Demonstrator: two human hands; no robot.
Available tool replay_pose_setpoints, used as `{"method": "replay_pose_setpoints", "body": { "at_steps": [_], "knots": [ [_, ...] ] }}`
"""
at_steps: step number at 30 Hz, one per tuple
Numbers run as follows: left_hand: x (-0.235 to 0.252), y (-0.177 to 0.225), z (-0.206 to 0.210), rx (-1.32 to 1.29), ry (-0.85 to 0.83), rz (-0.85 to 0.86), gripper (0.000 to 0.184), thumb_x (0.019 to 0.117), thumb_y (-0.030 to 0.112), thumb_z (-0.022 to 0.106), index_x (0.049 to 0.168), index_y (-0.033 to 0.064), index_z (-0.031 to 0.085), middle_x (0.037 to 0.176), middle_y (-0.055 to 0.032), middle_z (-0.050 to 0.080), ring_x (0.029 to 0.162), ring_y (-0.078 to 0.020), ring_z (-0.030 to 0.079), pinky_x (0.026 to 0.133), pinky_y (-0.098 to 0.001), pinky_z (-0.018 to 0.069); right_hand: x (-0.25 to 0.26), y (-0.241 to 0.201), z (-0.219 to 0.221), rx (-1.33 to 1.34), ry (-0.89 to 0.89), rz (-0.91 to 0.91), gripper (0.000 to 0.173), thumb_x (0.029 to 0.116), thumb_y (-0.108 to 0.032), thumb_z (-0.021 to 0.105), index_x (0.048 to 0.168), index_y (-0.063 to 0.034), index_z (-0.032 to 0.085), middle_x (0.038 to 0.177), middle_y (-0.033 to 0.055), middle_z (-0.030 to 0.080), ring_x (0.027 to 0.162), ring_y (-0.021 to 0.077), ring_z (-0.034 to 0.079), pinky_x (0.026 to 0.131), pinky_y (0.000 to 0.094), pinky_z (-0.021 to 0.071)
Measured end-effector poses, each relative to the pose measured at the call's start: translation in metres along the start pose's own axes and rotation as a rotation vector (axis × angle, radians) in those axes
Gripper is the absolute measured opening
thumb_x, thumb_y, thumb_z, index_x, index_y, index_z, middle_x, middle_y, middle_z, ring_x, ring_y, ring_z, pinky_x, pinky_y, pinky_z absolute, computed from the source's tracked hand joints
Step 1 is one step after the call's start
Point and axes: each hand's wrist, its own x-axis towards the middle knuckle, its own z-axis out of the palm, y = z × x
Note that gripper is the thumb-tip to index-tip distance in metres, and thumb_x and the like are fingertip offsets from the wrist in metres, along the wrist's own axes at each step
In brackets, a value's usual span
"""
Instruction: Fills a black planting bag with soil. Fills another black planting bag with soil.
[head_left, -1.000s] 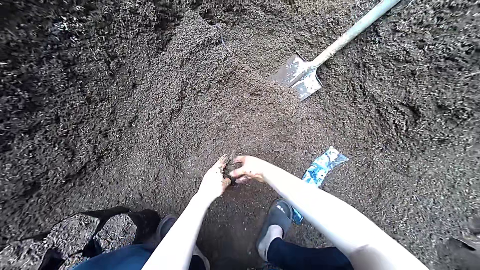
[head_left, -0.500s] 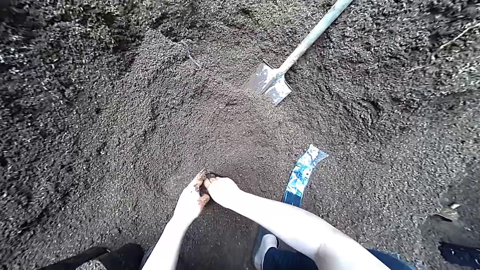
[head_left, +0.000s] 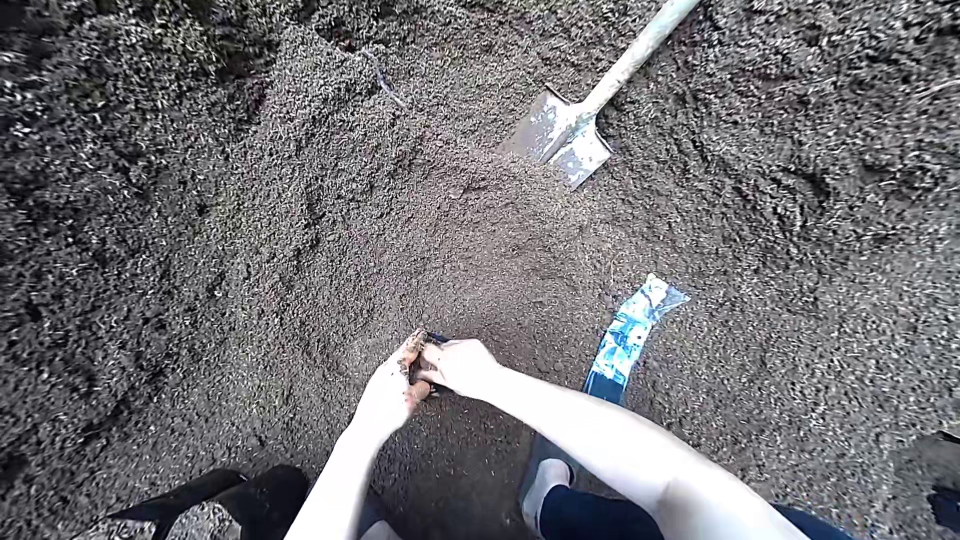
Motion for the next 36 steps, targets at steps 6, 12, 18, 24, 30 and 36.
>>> {"method": "replay_pose_setpoints", "body": {
  "at_steps": [6,12,18,24,30,36],
  "knots": [
    [-0.001,-0.005,-0.006,-0.028,-0.006,-0.007,0.075,0.0921,0.004,0.063,0.161,0.0180,0.037,0.168,-0.0023,0.032,0.152,-0.0161,0.037,0.124,-0.0397,0.0309,-0.014,0.093,0.002,1.554,0.899,0.363,0.062,0.1112,-0.047,0.028,0.160,-0.0090,0.020,0.150,0.0175,0.051,0.127,0.0268,0.060,0.102,0.0445,0.0524],
    [-0.006,0.018,-0.005,0.153,-0.142,-0.084,0.065,0.0959,0.004,0.061,0.158,0.0133,0.043,0.170,-0.0044,0.027,0.151,-0.0229,0.039,0.121,-0.0452,0.0363,0.019,0.136,0.099,2.254,0.876,0.777,0.075,0.1084,-0.060,0.019,0.155,-0.0023,0.028,0.148,0.0202,0.050,0.126,0.0256,0.059,0.102,0.0370,0.0501],
    [-0.018,0.005,0.022,0.104,-0.054,0.011,0.063,0.0865,-0.004,0.062,0.147,0.0098,0.058,0.162,-0.0010,0.044,0.138,-0.0229,0.056,0.109,-0.0494,0.0500,0.064,0.153,0.099,2.601,1.141,0.488,0.088,0.1005,-0.074,0.025,0.158,-0.0091,0.013,0.155,0.0227,0.038,0.136,0.0362,0.050,0.108,0.0519,0.0474],
    [-0.013,-0.010,0.013,0.135,0.172,0.048,0.058,0.0846,0.002,0.058,0.142,0.0115,0.063,0.156,0.0024,0.052,0.133,-0.0168,0.061,0.104,-0.0440,0.0542,0.107,0.181,0.034,2.597,1.287,0.283,0.087,0.0891,-0.088,0.028,0.161,-0.0407,0.018,0.168,0.0040,0.026,0.153,0.0352,0.029,0.110,0.0750,0.0348],
    [0.000,-0.020,0.025,0.157,0.306,0.154,0.050,0.0859,0.001,0.057,0.132,0.0166,0.070,0.149,-0.0044,0.059,0.131,-0.0214,0.063,0.101,-0.0442,0.0566,0.117,0.194,0.031,2.578,1.295,0.234,0.080,0.0924,-0.085,0.026,0.159,-0.0410,0.024,0.166,0.0028,0.031,0.153,0.0341,0.029,0.111,0.0769,0.0316],
    [0.013,0.001,-0.002,-0.013,0.044,0.024,0.054,0.0928,0.001,0.053,0.146,0.0080,0.057,0.161,-0.0025,0.045,0.143,-0.0174,0.050,0.118,-0.0417,0.0418,0.057,0.155,0.004,2.446,0.961,0.222,0.087,0.0891,-0.089,0.019,0.156,-0.0333,0.033,0.156,0.0110,0.045,0.143,0.0400,0.043,0.101,0.0778,0.0392]
  ]
}}
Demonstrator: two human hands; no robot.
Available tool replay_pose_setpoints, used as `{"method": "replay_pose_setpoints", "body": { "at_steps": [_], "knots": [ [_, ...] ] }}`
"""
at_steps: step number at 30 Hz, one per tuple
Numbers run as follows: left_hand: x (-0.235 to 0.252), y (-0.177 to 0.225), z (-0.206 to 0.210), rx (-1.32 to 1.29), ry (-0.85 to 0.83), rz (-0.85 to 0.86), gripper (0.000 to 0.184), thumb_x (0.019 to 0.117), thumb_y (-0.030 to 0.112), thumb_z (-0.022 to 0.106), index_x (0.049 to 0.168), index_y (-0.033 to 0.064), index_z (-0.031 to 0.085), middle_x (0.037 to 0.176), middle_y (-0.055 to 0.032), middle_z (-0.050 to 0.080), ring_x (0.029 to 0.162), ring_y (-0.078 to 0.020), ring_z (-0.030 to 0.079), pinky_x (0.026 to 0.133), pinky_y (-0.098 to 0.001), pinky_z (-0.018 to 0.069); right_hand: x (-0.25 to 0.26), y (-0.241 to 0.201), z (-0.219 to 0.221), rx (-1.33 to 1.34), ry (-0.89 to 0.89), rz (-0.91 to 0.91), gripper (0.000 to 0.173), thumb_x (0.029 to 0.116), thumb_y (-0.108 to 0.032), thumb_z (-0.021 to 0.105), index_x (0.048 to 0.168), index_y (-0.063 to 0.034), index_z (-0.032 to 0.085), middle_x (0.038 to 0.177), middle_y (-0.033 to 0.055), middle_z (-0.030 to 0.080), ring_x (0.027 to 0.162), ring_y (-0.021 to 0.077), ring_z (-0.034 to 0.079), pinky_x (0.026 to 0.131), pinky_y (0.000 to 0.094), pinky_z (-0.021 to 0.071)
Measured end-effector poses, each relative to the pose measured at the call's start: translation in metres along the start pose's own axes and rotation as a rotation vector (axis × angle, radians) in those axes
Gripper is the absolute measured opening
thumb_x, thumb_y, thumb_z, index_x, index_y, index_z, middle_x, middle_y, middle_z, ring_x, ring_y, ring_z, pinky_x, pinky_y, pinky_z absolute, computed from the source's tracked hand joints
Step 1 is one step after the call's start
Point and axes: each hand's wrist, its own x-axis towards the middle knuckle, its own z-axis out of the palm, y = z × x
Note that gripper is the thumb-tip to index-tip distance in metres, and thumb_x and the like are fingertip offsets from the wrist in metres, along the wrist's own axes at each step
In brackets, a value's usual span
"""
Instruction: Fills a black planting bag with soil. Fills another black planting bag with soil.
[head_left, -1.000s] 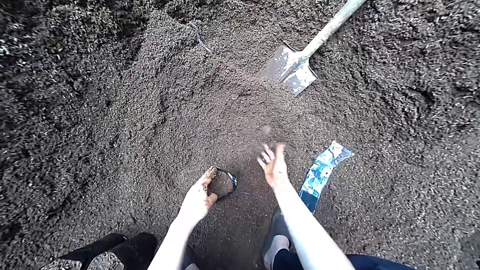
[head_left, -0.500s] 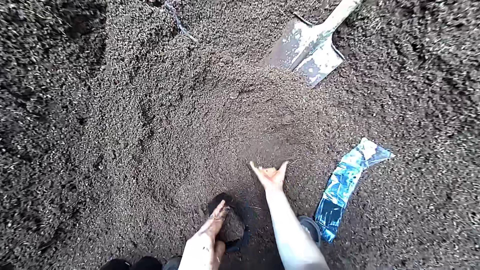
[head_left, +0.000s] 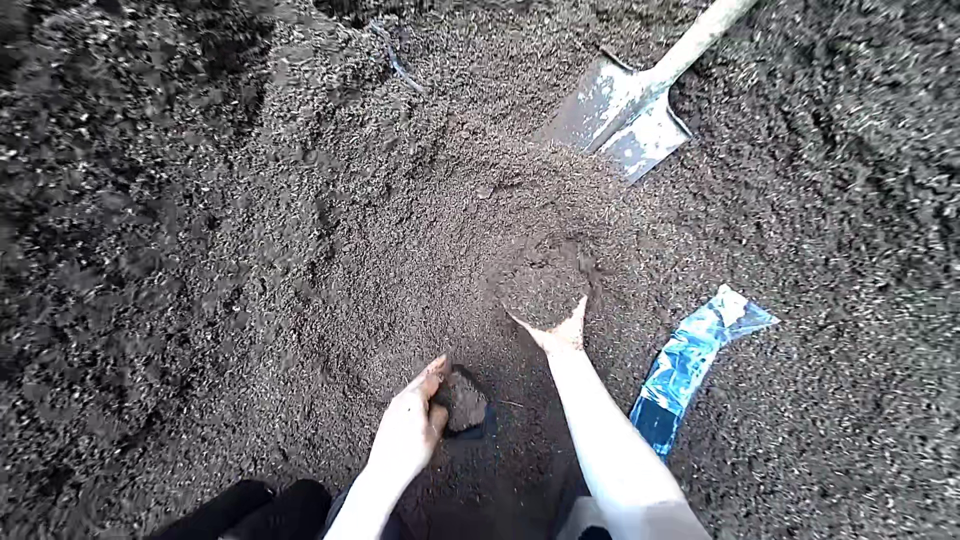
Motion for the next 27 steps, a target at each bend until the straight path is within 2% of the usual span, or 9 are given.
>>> {"method": "replay_pose_setpoints", "body": {
  "at_steps": [6,12,14,16,18,20,21,23,27],
  "knots": [
    [0.006,0.007,-0.003,-0.027,-0.053,-0.013,0.066,0.0904,0.004,0.062,0.155,0.0093,0.047,0.166,-0.0033,0.036,0.147,-0.0199,0.044,0.120,-0.0456,0.0383,-0.107,0.011,0.016,-0.082,-0.294,0.191,0.093,0.0866,-0.090,0.018,0.134,-0.0191,0.054,0.121,0.0139,0.069,0.111,0.0343,0.067,0.086,0.0618,0.0565],
    [-0.011,0.009,0.001,-0.003,-0.057,-0.002,0.060,0.0927,0.008,0.069,0.149,0.0012,0.050,0.158,-0.0176,0.046,0.143,-0.0303,0.048,0.119,-0.0508,0.0367,-0.178,0.040,0.029,-0.463,-0.284,0.226,0.063,0.1061,-0.061,0.018,0.128,-0.0142,0.054,0.109,0.0097,0.070,0.099,0.0230,0.069,0.083,0.0440,0.0594],
    [-0.015,0.004,0.001,-0.006,-0.047,-0.010,0.063,0.0926,0.008,0.069,0.151,0.0011,0.047,0.160,-0.0166,0.043,0.145,-0.0295,0.046,0.120,-0.0499,0.0354,-0.189,0.045,0.034,-0.674,-0.258,0.140,0.049,0.1110,-0.044,0.027,0.135,-0.0097,0.053,0.117,0.0106,0.068,0.104,0.0210,0.068,0.088,0.0404,0.0582],
    [-0.019,-0.001,0.000,-0.005,-0.031,-0.016,0.063,0.0929,0.008,0.069,0.152,0.0017,0.046,0.163,-0.0143,0.039,0.147,-0.0280,0.044,0.121,-0.0488,0.0351,-0.195,0.038,0.039,-0.833,-0.249,0.043,0.049,0.1115,-0.039,0.034,0.148,-0.0101,0.047,0.146,0.0087,0.055,0.131,0.0200,0.054,0.108,0.0412,0.0459],
    [-0.022,-0.006,0.001,-0.014,-0.009,-0.009,0.065,0.0930,0.009,0.069,0.153,0.0013,0.044,0.165,-0.0138,0.037,0.149,-0.0267,0.041,0.123,-0.0469,0.0324,-0.186,0.029,0.036,-0.884,-0.149,-0.072,0.057,0.1098,-0.050,0.034,0.157,-0.0167,0.036,0.160,0.0078,0.041,0.143,0.0276,0.043,0.108,0.0524,0.0427],
    [-0.024,-0.010,0.002,-0.029,0.008,0.004,0.069,0.0925,0.008,0.068,0.155,0.0027,0.041,0.165,-0.0139,0.037,0.151,-0.0260,0.039,0.124,-0.0465,0.0306,-0.168,0.019,0.020,-0.997,0.036,-0.111,0.076,0.1061,-0.061,0.037,0.165,-0.0194,0.011,0.168,0.0147,0.023,0.147,0.0382,0.038,0.106,0.0600,0.0464],
    [-0.025,-0.011,0.004,-0.030,0.014,0.009,0.070,0.0929,0.009,0.068,0.157,0.0037,0.040,0.164,-0.0146,0.038,0.151,-0.0264,0.039,0.124,-0.0468,0.0307,-0.164,0.018,0.009,-1.117,0.091,-0.097,0.084,0.1058,-0.059,0.042,0.165,-0.0134,0.003,0.167,0.0233,0.021,0.143,0.0433,0.042,0.103,0.0601,0.0490],
    [-0.028,-0.010,0.006,-0.023,0.026,0.010,0.068,0.0945,0.011,0.067,0.157,0.0038,0.040,0.160,-0.0177,0.043,0.149,-0.0286,0.042,0.123,-0.0485,0.0319,-0.171,0.030,-0.005,-1.374,0.051,-0.031,0.075,0.1050,-0.046,0.055,0.158,-0.0035,0.024,0.148,0.0309,0.046,0.118,0.0421,0.063,0.090,0.0541,0.0574],
    [-0.025,-0.013,0.022,-0.033,0.026,-0.036,0.067,0.0950,0.015,0.068,0.156,0.0064,0.041,0.150,-0.0207,0.052,0.140,-0.0336,0.051,0.117,-0.0538,0.0384,-0.181,0.061,-0.008,-1.769,-0.164,0.013,0.047,0.1088,-0.036,0.050,0.140,-0.0018,0.047,0.112,0.0189,0.065,0.079,0.0234,0.069,0.071,0.0393,0.0585]
  ]
}}
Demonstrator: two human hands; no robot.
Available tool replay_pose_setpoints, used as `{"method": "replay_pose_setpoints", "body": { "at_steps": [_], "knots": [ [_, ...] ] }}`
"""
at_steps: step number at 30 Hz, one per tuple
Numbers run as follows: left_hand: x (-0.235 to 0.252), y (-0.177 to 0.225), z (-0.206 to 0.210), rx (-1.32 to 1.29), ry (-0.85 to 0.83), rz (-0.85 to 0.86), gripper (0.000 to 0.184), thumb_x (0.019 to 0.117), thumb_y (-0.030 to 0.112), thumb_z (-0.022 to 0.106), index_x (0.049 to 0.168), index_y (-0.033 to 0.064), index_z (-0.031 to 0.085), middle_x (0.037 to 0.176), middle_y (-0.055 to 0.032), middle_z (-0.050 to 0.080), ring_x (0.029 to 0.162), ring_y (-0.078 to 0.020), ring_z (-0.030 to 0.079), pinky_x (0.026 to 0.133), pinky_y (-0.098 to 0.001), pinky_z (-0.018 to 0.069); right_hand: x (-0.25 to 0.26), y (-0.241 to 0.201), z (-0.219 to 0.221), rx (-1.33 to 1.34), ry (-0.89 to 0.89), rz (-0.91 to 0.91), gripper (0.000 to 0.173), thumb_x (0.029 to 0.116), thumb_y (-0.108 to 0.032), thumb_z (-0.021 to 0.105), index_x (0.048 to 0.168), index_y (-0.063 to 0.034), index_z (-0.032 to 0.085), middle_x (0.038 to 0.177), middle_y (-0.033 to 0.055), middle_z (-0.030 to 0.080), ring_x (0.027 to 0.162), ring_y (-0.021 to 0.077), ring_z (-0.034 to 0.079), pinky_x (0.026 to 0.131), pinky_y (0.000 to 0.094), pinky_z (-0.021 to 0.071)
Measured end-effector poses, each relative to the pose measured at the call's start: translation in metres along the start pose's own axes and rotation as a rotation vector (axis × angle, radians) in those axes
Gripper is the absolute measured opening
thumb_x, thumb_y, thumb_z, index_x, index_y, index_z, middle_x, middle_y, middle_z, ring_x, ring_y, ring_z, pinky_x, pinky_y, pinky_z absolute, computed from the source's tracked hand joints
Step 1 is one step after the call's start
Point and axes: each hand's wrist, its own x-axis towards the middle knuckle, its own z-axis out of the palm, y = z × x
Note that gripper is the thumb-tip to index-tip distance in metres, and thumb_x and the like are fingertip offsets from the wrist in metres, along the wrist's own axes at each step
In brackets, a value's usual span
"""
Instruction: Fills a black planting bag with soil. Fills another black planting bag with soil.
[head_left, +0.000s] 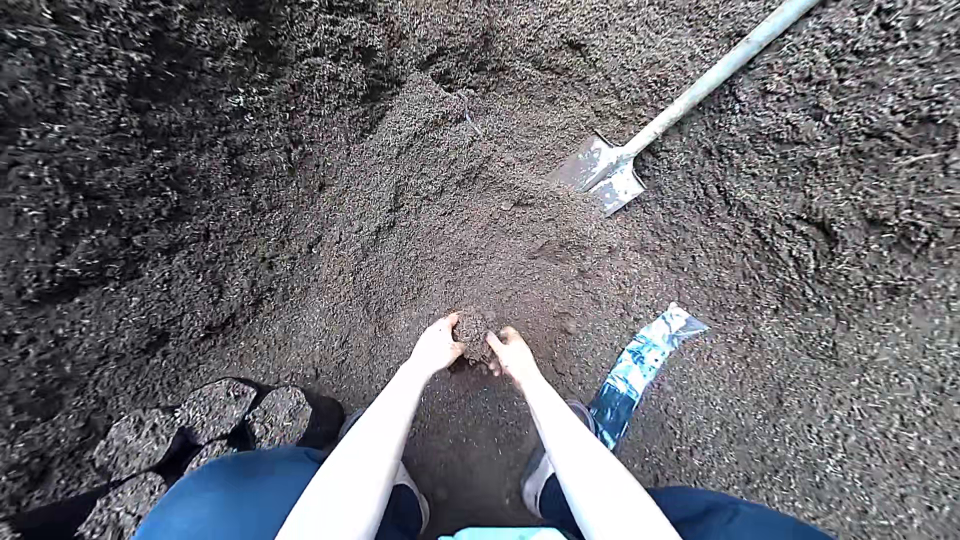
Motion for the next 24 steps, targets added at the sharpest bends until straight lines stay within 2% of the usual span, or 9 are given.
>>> {"method": "replay_pose_setpoints", "body": {
  "at_steps": [3,6,8,10,12,15,17,22,24],
  "knots": [
    [0.000,0.005,0.005,-0.055,0.033,-0.024,0.062,0.0971,0.013,0.065,0.155,0.0047,0.042,0.146,-0.0230,0.055,0.136,-0.0368,0.054,0.114,-0.0568,0.0409,-0.005,-0.022,-0.003,-0.339,0.061,-0.078,0.043,0.1072,-0.024,0.048,0.143,-0.0012,0.053,0.129,0.0240,0.065,0.117,0.0345,0.066,0.102,0.0516,0.0506],
    [-0.019,0.016,-0.003,-0.092,0.105,-0.012,0.052,0.1000,0.011,0.058,0.151,0.0056,0.048,0.141,-0.0237,0.059,0.130,-0.0388,0.059,0.109,-0.0599,0.0442,-0.024,-0.041,-0.015,-0.480,0.105,-0.166,0.039,0.1062,-0.026,0.052,0.136,-0.0023,0.058,0.122,0.0251,0.067,0.117,0.0391,0.065,0.099,0.0571,0.0503],
    [-0.040,0.026,-0.012,-0.171,0.155,0.005,0.047,0.1018,0.011,0.058,0.148,0.0064,0.051,0.128,-0.0244,0.066,0.108,-0.0377,0.069,0.095,-0.0592,0.0534,-0.044,-0.052,-0.023,-0.495,0.140,-0.239,0.038,0.1066,-0.027,0.052,0.136,-0.0039,0.059,0.119,0.0259,0.068,0.114,0.0420,0.066,0.097,0.0610,0.0507],
    [-0.063,0.029,-0.007,-0.284,0.205,0.023,0.053,0.1007,0.008,0.057,0.153,0.0082,0.046,0.129,-0.0230,0.066,0.097,-0.0346,0.072,0.087,-0.0555,0.0588,-0.057,-0.042,-0.021,-0.448,0.218,-0.336,0.039,0.1063,-0.024,0.052,0.139,-0.0040,0.057,0.116,0.0272,0.069,0.110,0.0450,0.067,0.093,0.0651,0.0511],
    [-0.067,0.021,0.004,-0.311,0.255,0.044,0.061,0.0979,0.004,0.058,0.157,0.0126,0.043,0.137,-0.0198,0.063,0.102,-0.0335,0.072,0.088,-0.0552,0.0589,-0.050,-0.025,-0.007,-0.383,0.274,-0.372,0.042,0.1063,-0.022,0.051,0.144,-0.0035,0.053,0.118,0.0274,0.069,0.111,0.0447,0.067,0.094,0.0645,0.0515],
    [-0.054,-0.010,0.028,-0.175,0.227,-0.022,0.065,0.0973,0.005,0.060,0.158,0.0131,0.040,0.143,-0.0225,0.059,0.126,-0.0417,0.061,0.104,-0.0647,0.0474,-0.028,-0.003,0.015,-0.493,0.152,-0.259,0.041,0.1069,-0.024,0.049,0.143,-0.0058,0.053,0.119,0.0250,0.069,0.112,0.0414,0.067,0.095,0.0601,0.0527],
    [-0.051,-0.009,0.023,-0.114,0.191,-0.060,0.065,0.0991,0.007,0.055,0.161,0.0173,0.038,0.153,-0.0157,0.053,0.136,-0.0368,0.055,0.112,-0.0607,0.0429,-0.031,-0.012,0.014,-0.522,0.112,-0.225,0.040,0.1076,-0.025,0.047,0.143,-0.0070,0.054,0.121,0.0233,0.068,0.115,0.0393,0.066,0.098,0.0578,0.0513],
    [-0.063,-0.003,0.017,-0.167,0.226,0.008,0.070,0.0978,0.001,0.057,0.161,0.0244,0.037,0.158,-0.0083,0.050,0.124,-0.0360,0.064,0.098,-0.0619,0.0525,-0.037,0.004,0.009,-0.334,0.177,-0.354,0.035,0.1090,-0.022,0.044,0.136,-0.0023,0.056,0.108,0.0236,0.070,0.093,0.0373,0.072,0.084,0.0557,0.0586],
    [-0.057,-0.011,0.022,-0.121,0.204,0.012,0.070,0.0962,0.000,0.057,0.161,0.0195,0.038,0.159,-0.0093,0.048,0.130,-0.0357,0.060,0.105,-0.0612,0.0482,-0.028,0.008,0.006,-0.250,0.106,-0.300,0.036,0.1082,-0.021,0.048,0.138,-0.0024,0.055,0.116,0.0235,0.068,0.091,0.0334,0.073,0.083,0.0504,0.0603]
  ]
}}
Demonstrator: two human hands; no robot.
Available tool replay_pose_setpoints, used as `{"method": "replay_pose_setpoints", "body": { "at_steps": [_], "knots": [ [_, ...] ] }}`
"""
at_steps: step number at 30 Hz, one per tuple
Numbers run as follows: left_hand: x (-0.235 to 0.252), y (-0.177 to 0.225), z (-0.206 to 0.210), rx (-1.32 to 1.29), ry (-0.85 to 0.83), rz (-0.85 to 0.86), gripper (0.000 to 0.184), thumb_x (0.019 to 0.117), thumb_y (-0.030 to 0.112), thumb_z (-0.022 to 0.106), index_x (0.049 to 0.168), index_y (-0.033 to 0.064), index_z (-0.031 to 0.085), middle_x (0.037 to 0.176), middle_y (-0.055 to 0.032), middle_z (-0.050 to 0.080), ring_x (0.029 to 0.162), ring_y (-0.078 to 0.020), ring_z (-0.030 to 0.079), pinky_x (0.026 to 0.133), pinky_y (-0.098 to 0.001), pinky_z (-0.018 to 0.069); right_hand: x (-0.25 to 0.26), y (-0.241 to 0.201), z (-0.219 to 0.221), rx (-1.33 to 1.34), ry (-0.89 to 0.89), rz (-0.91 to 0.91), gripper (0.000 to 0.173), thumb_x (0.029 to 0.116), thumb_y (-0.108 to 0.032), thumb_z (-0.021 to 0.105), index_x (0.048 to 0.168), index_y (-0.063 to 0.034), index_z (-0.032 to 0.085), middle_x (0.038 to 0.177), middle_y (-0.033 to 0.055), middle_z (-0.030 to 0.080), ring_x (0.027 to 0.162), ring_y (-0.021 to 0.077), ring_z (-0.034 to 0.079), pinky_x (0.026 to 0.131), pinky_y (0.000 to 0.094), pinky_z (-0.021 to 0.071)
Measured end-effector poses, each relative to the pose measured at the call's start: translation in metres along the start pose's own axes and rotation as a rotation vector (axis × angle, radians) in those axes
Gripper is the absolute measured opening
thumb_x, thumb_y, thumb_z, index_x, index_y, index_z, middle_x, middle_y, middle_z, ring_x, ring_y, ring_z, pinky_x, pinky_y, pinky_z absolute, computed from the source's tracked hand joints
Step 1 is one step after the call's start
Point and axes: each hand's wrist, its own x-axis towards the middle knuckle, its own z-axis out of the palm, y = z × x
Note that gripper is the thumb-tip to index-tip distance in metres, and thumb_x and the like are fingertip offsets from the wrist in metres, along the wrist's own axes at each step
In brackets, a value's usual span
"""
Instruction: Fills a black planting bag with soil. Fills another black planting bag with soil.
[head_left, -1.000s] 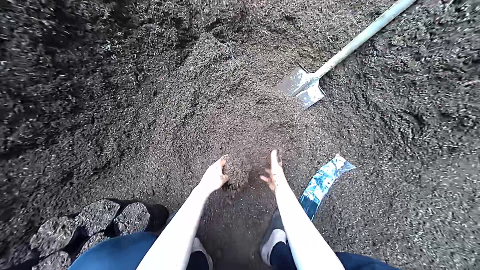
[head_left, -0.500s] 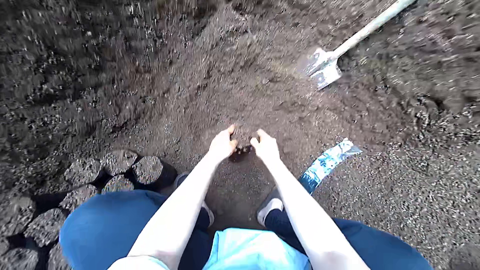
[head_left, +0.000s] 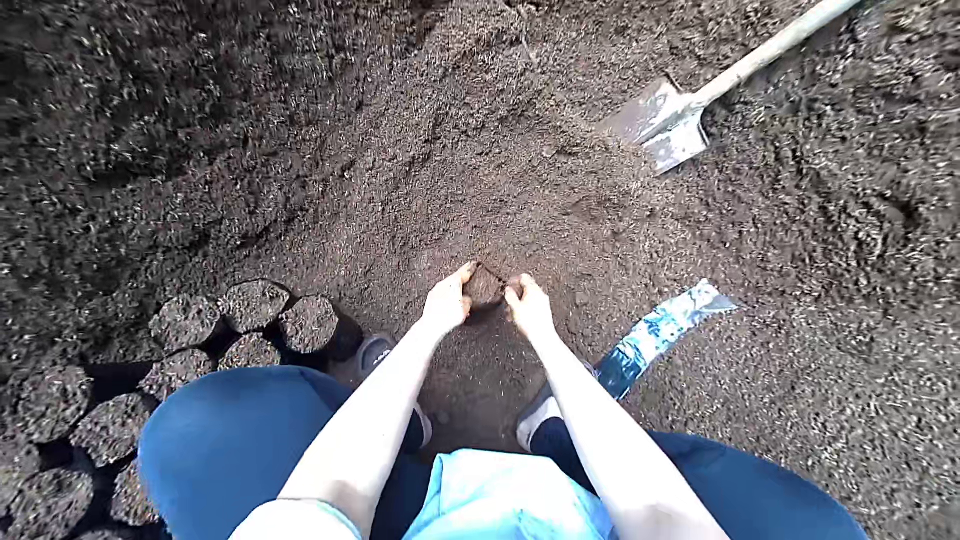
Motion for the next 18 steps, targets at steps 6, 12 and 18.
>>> {"method": "replay_pose_setpoints", "body": {
  "at_steps": [6,12,18],
  "knots": [
    [-0.005,-0.002,0.004,-0.156,0.257,-0.162,0.051,0.1008,0.023,0.061,0.150,0.0150,0.050,0.147,-0.0121,0.059,0.133,-0.0324,0.059,0.108,-0.0590,0.0471,0.003,-0.010,-0.037,-0.044,-0.044,-0.202,0.041,0.1032,-0.008,0.048,0.144,-0.0085,0.056,0.146,0.0163,0.055,0.123,0.0294,0.062,0.102,0.0500,0.0521],
    [-0.007,-0.017,0.025,-0.137,-0.200,-0.493,0.077,0.1065,0.065,0.030,0.128,-0.0003,0.063,0.119,-0.0192,0.066,0.104,-0.0286,0.065,0.093,-0.0485,0.0504,-0.004,-0.020,-0.014,-0.579,-0.452,-0.348,0.072,0.1001,-0.018,0.051,0.165,-0.0323,0.023,0.173,-0.0024,0.015,0.139,0.0316,0.051,0.101,0.0616,0.0489],
    [-0.002,-0.001,0.037,-0.116,-0.108,-0.399,0.049,0.1140,0.032,0.029,0.125,-0.0031,0.061,0.120,-0.0232,0.064,0.114,-0.0347,0.062,0.100,-0.0548,0.0471,-0.006,-0.001,0.016,-0.674,-0.497,-0.197,0.069,0.1022,-0.018,0.051,0.165,-0.0206,0.022,0.174,-0.0005,0.010,0.128,0.0359,0.060,0.093,0.0614,0.0520]
  ]
}}
